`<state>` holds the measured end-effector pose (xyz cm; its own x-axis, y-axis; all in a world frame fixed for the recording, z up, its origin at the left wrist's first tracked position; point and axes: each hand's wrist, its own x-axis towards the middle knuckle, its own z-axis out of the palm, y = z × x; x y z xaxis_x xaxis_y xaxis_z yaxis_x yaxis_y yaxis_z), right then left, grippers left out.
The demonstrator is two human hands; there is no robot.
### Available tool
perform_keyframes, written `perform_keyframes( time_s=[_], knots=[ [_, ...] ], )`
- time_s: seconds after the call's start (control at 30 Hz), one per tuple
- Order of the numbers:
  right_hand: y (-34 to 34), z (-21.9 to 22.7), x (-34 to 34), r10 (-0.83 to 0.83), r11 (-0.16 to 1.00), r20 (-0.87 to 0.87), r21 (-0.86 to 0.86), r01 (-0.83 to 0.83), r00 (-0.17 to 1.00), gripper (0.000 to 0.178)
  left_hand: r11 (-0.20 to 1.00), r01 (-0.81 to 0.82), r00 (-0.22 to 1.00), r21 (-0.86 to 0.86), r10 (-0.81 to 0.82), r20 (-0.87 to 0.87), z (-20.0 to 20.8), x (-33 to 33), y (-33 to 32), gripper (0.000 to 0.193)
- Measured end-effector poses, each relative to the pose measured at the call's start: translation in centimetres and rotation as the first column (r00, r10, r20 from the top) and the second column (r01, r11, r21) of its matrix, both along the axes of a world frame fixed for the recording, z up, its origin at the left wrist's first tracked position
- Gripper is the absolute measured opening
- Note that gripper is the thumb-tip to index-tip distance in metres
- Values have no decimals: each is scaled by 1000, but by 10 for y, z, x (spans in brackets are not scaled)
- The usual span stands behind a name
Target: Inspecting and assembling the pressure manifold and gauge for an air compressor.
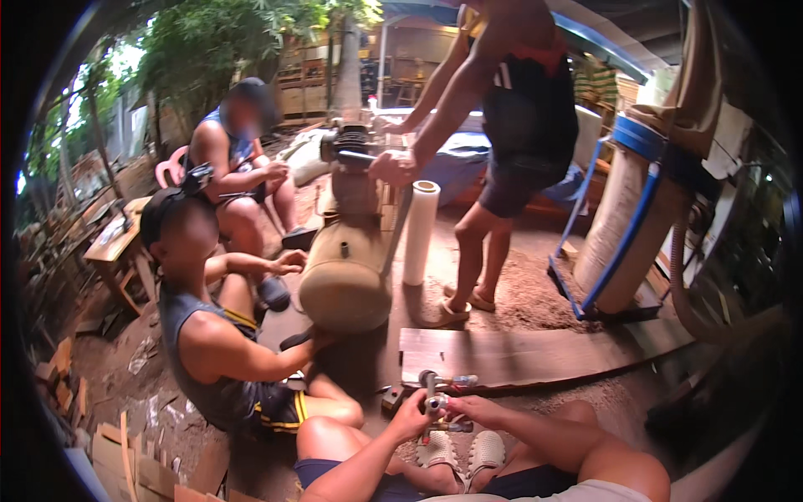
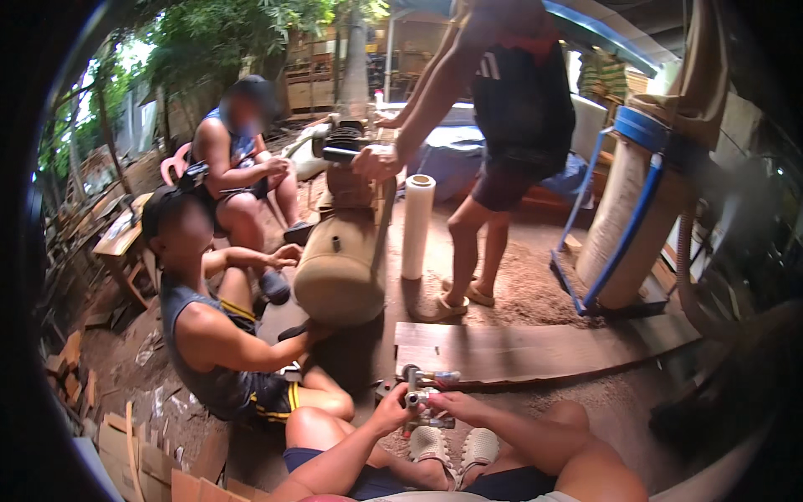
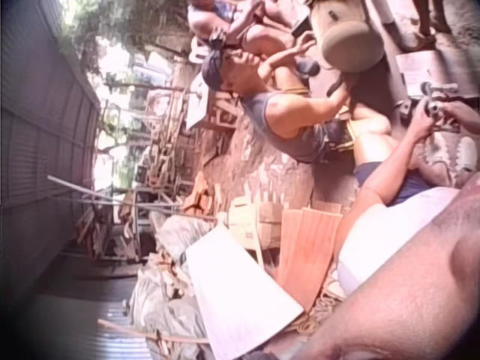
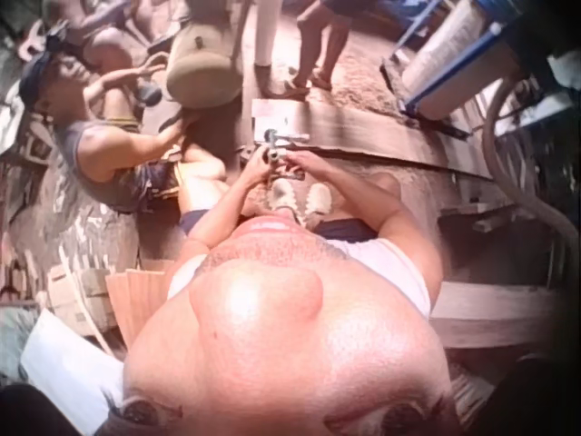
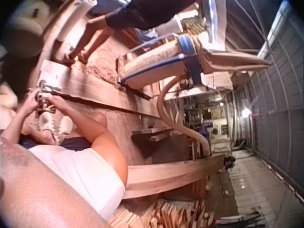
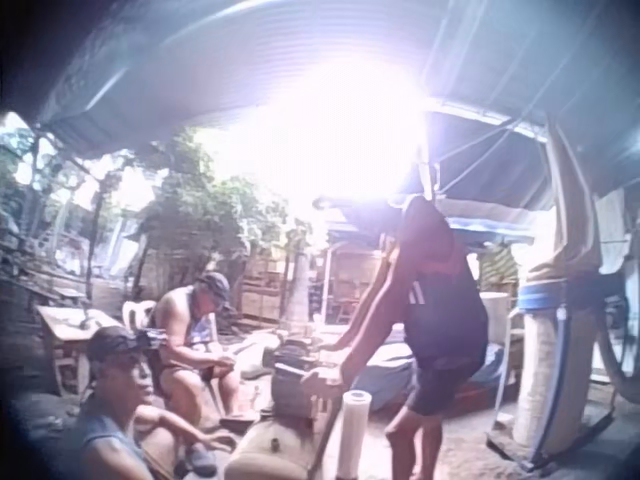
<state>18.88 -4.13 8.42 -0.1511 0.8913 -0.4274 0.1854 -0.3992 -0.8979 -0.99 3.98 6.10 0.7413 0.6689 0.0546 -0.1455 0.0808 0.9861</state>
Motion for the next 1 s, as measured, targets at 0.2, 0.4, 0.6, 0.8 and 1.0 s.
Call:
perform_keyframes(
  time_s=[0.2, 0.4, 0.6, 0.8, 1.0],
  knots=[
    [-1, -17, 10, -100, 994, -220, -67, 88, 970, 50, 993, 28, 998, 111, -21, -65, -3, 6, 3, 51],
    [-7, -11, 5, -160, 979, -302, -171, 112, 940, 48, 996, -6, 1000, -87, 5, -11, 2, 3, -12, 48],
    [-4, -26, 18, -23, 994, -227, -109, -2, 974, 41, 984, -12, 999, -175, 20, 44, 1, 8, -13, 44],
    [9, 6, 15, 31, 981, 83, 190, -46, 996, 27, 970, -31, 997, -240, 46, 58, -5, 18, 0, 38],
    [4, 3, 17, -22, 956, 177, 292, -31, 984, 35, 915, 43, 992, -402, 8, 126, -6, 19, 0, 36]
  ],
)
